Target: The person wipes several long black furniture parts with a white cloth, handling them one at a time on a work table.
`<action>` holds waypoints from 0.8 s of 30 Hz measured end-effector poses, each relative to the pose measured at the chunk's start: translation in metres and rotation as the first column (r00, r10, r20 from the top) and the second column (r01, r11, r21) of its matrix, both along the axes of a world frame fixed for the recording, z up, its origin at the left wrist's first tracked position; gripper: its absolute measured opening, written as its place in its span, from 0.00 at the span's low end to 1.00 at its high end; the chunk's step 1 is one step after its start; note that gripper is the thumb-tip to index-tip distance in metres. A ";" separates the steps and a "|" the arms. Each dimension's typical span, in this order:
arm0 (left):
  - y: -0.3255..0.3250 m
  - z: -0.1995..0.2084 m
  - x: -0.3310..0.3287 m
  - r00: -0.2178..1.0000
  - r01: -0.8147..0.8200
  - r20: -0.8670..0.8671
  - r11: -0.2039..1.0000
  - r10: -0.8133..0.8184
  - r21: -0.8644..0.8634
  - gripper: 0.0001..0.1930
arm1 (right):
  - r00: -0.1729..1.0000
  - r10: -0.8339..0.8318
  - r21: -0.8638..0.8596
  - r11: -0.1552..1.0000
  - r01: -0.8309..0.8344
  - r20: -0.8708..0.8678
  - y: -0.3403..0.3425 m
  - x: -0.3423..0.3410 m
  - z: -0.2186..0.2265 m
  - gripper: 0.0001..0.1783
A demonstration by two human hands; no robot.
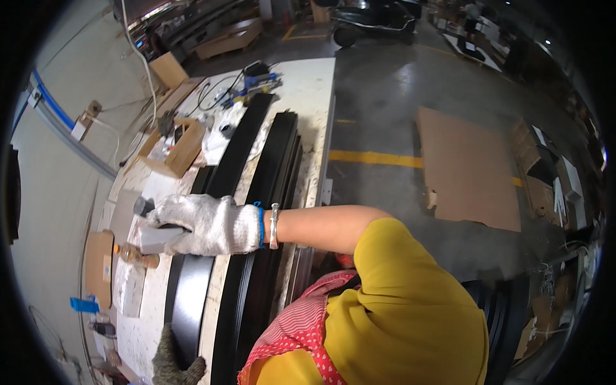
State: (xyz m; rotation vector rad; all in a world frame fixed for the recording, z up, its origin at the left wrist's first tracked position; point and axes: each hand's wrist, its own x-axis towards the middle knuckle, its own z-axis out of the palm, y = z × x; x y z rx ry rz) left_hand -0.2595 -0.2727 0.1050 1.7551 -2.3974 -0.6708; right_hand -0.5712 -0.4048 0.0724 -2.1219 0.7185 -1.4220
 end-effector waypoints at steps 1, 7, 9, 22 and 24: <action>0.003 -0.005 -0.005 0.999 0.006 -0.039 1.000 -0.005 0.022 0.41 | 1.000 -0.002 0.039 0.999 0.003 -0.024 -0.003 0.001 -0.008 0.24; 0.016 -0.057 -0.012 0.998 0.019 -0.055 0.998 -0.015 0.066 0.41 | 0.997 -0.047 0.269 0.961 0.063 -0.067 -0.032 0.001 -0.062 0.28; 0.021 -0.058 -0.020 1.000 -0.011 0.011 0.997 0.010 0.076 0.41 | 0.993 -0.053 0.437 0.895 0.093 -0.104 -0.035 -0.002 -0.072 0.27; 0.040 -0.104 -0.026 0.987 -0.140 0.066 0.984 0.148 -0.109 0.46 | 0.999 0.013 0.564 0.825 -0.028 0.031 -0.043 -0.014 -0.083 0.25; 0.038 -0.106 -0.029 0.984 -0.154 0.069 0.980 0.163 -0.126 0.45 | 0.945 0.063 0.614 0.745 -0.259 0.322 -0.045 -0.014 -0.081 0.24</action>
